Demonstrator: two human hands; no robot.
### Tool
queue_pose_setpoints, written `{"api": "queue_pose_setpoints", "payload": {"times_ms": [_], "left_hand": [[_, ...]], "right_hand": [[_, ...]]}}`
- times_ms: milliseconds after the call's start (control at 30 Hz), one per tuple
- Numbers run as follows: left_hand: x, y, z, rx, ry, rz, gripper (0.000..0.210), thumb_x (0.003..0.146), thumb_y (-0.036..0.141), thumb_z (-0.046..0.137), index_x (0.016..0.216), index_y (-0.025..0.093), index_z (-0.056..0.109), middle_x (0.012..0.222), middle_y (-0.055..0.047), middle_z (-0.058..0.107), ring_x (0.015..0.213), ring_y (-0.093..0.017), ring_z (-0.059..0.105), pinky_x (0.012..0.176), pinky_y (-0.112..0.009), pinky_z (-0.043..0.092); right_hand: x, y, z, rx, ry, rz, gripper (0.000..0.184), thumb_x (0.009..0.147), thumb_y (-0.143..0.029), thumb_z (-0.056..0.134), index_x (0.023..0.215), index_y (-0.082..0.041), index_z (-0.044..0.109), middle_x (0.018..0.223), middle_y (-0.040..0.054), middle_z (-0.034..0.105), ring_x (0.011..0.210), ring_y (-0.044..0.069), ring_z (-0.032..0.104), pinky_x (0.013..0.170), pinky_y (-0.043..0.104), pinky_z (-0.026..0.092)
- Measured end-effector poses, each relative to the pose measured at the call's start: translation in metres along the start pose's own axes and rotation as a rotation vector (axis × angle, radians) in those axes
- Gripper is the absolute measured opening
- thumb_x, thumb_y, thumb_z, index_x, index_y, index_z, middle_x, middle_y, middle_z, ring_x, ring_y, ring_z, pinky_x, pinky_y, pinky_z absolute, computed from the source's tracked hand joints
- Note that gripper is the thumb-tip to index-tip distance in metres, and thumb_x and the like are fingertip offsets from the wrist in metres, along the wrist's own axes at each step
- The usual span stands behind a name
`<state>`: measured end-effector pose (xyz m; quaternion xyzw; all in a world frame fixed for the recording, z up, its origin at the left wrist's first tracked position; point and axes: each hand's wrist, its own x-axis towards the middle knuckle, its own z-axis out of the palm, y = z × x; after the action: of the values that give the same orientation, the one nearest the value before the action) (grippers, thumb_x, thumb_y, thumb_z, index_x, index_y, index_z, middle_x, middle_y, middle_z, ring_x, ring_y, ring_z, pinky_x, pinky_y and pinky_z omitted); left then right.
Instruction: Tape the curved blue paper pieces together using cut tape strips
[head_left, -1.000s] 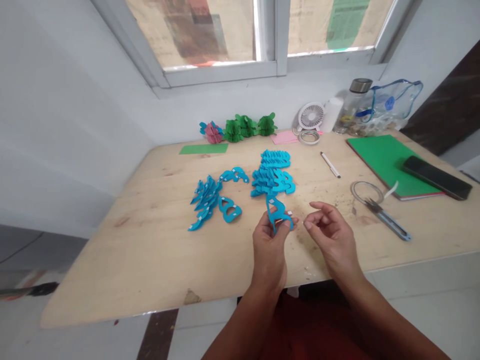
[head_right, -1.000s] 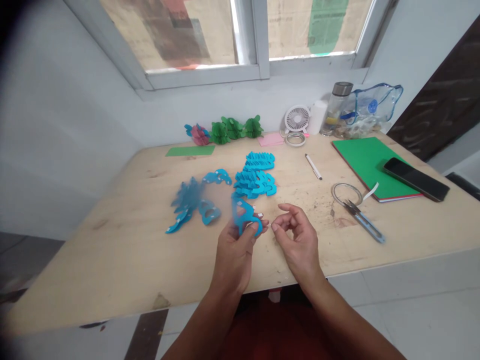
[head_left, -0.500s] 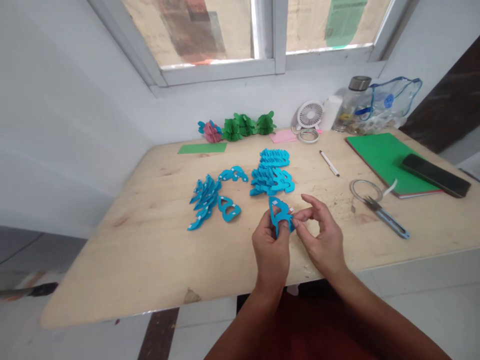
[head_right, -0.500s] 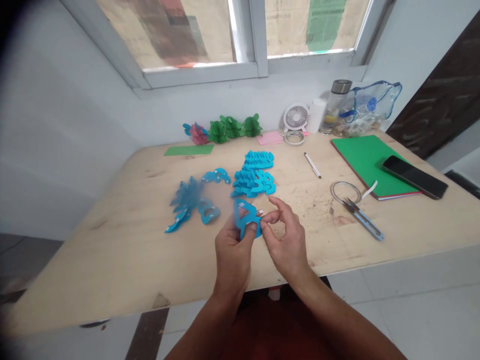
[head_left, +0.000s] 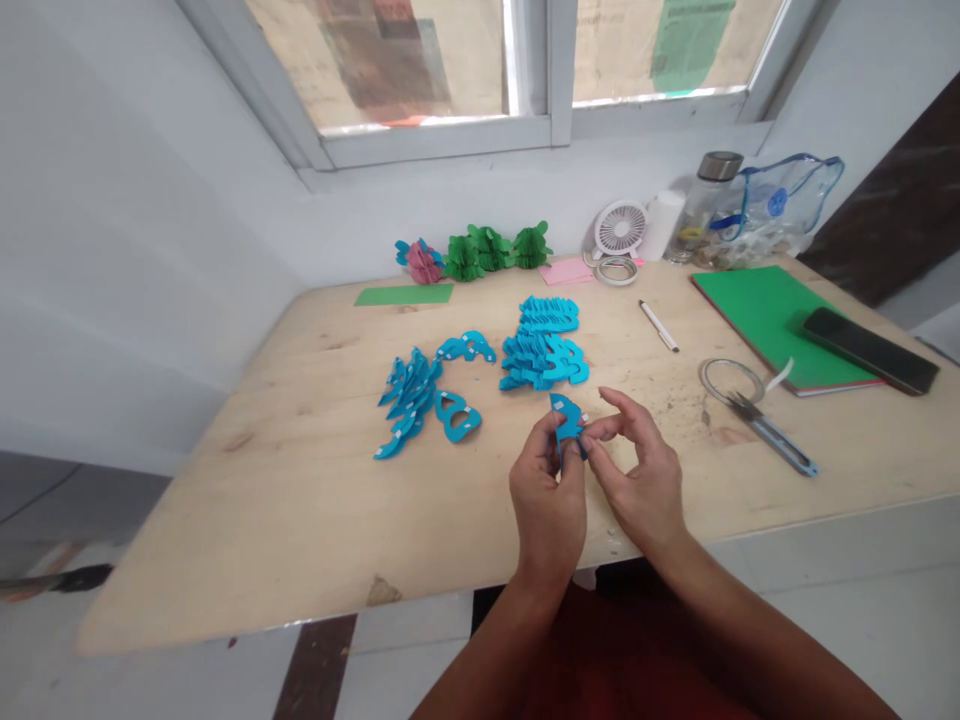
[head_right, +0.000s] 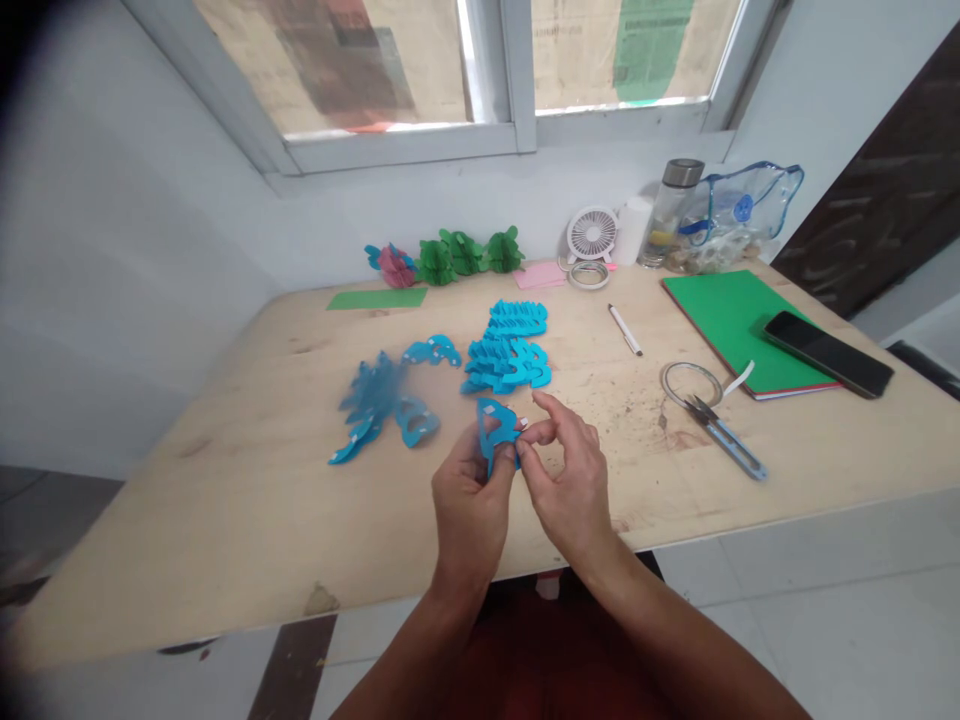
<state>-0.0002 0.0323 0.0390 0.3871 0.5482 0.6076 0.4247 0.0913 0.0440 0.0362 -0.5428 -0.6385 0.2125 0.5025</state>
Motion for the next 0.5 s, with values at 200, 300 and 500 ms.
{"api": "queue_pose_setpoints", "payload": {"times_ms": [200,300,500], "left_hand": [[-0.0013,-0.0003,0.0006,0.009,-0.019,0.017,0.024,0.08,0.015,0.059,0.103,0.018,0.066,0.101,-0.008,0.073,0.092,-0.02,0.068,0.084,-0.034,0.052],[-0.0018,-0.0017,0.0009,-0.004,-0.022,0.035,0.027,0.081,0.015,0.059,0.106,0.019,0.066,0.1,-0.006,0.073,0.093,-0.02,0.068,0.085,-0.032,0.051],[-0.0023,-0.0077,0.0,0.004,0.0,0.045,0.031,0.081,0.016,0.06,0.111,0.022,0.065,0.104,-0.006,0.072,0.097,-0.02,0.067,0.088,-0.033,0.05]], "right_hand": [[-0.0008,0.0005,0.0,-0.123,0.034,-0.106,0.042,0.083,-0.018,0.056,0.123,-0.026,0.05,0.079,0.001,0.068,0.082,0.022,0.065,0.083,0.041,0.046],[-0.0012,0.002,0.0001,-0.144,0.032,-0.113,0.041,0.083,-0.018,0.057,0.123,-0.025,0.05,0.078,0.0013,0.069,0.081,0.022,0.064,0.083,0.042,0.045],[-0.0015,0.0043,0.0006,-0.152,0.023,-0.118,0.039,0.083,-0.019,0.056,0.122,-0.026,0.054,0.078,0.0016,0.07,0.078,0.022,0.064,0.08,0.041,0.046]]}}
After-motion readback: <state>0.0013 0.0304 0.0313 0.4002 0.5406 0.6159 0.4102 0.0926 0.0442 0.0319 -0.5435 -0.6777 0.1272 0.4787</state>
